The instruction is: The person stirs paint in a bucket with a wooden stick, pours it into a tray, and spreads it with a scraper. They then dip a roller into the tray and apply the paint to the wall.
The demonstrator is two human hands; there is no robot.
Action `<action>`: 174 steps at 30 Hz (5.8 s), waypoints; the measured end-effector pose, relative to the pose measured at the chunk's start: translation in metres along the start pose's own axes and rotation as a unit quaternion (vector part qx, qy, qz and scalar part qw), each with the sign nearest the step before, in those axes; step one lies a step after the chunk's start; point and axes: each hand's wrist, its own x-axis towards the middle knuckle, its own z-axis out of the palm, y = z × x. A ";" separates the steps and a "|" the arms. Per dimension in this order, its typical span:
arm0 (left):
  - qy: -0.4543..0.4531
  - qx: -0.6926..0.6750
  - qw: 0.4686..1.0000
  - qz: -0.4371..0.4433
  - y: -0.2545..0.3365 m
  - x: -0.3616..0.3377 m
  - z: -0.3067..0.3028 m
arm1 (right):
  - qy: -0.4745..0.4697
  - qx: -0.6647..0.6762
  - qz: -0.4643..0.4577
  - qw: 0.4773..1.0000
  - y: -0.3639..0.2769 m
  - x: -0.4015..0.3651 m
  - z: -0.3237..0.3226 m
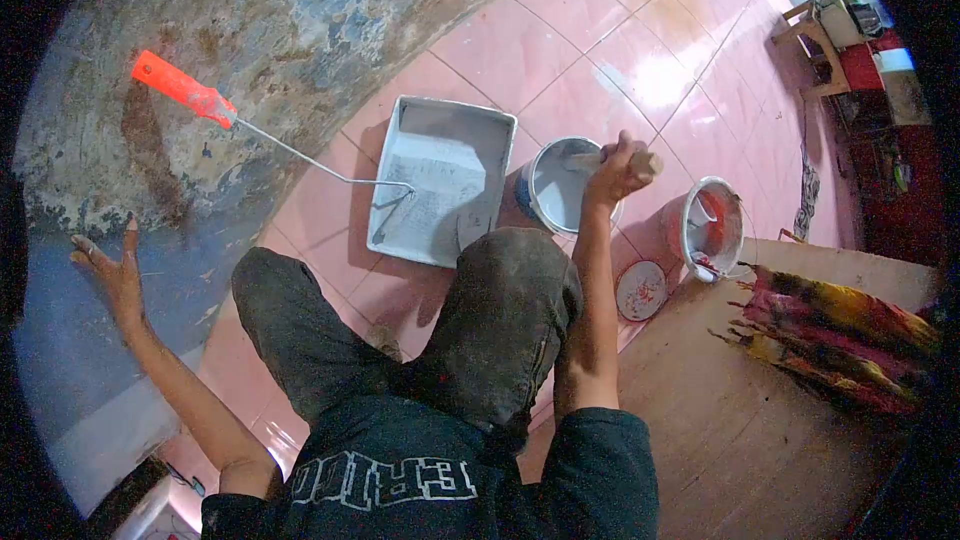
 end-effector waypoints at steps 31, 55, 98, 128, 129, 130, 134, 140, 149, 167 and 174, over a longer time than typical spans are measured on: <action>-0.021 0.017 1.000 -0.005 -0.002 0.003 0.000 | -0.084 -0.076 -0.051 0.992 0.005 0.002 -0.001; 0.001 0.068 0.997 -0.027 -0.004 0.007 0.008 | -0.169 -0.089 -0.013 0.981 0.020 0.021 -0.068; -0.353 -0.316 0.879 0.052 0.221 -0.111 -0.010 | -0.276 0.005 0.109 0.955 -0.011 -0.028 -0.074; -0.495 -0.295 0.678 0.457 0.471 -0.294 0.117 | -0.211 -0.058 0.355 0.909 -0.040 -0.040 -0.183; -0.498 -0.294 0.678 0.454 0.471 -0.298 0.117 | -0.212 -0.061 0.358 0.907 -0.035 -0.043 -0.186; -0.468 -0.337 0.684 0.447 0.472 -0.301 0.116 | -0.232 -0.067 0.382 0.892 -0.022 -0.045 -0.192; -0.465 -0.338 0.666 0.476 0.486 -0.322 0.129 | -0.271 -0.079 0.318 0.905 0.006 -0.043 -0.183; -0.479 -0.371 0.692 0.393 0.481 -0.323 0.126 | -0.204 0.105 0.366 0.902 -0.054 -0.035 -0.138; -0.398 -0.435 0.759 0.277 0.469 -0.296 0.154 | -0.293 -0.133 0.210 0.923 -0.050 -0.037 -0.125; -0.456 -0.497 0.713 0.190 0.479 -0.294 0.138 | -0.094 -0.081 0.582 0.804 0.129 -0.134 -0.166; -0.483 -0.520 0.684 0.171 0.483 -0.294 0.133 | -0.107 -0.083 0.555 0.821 0.117 -0.130 -0.161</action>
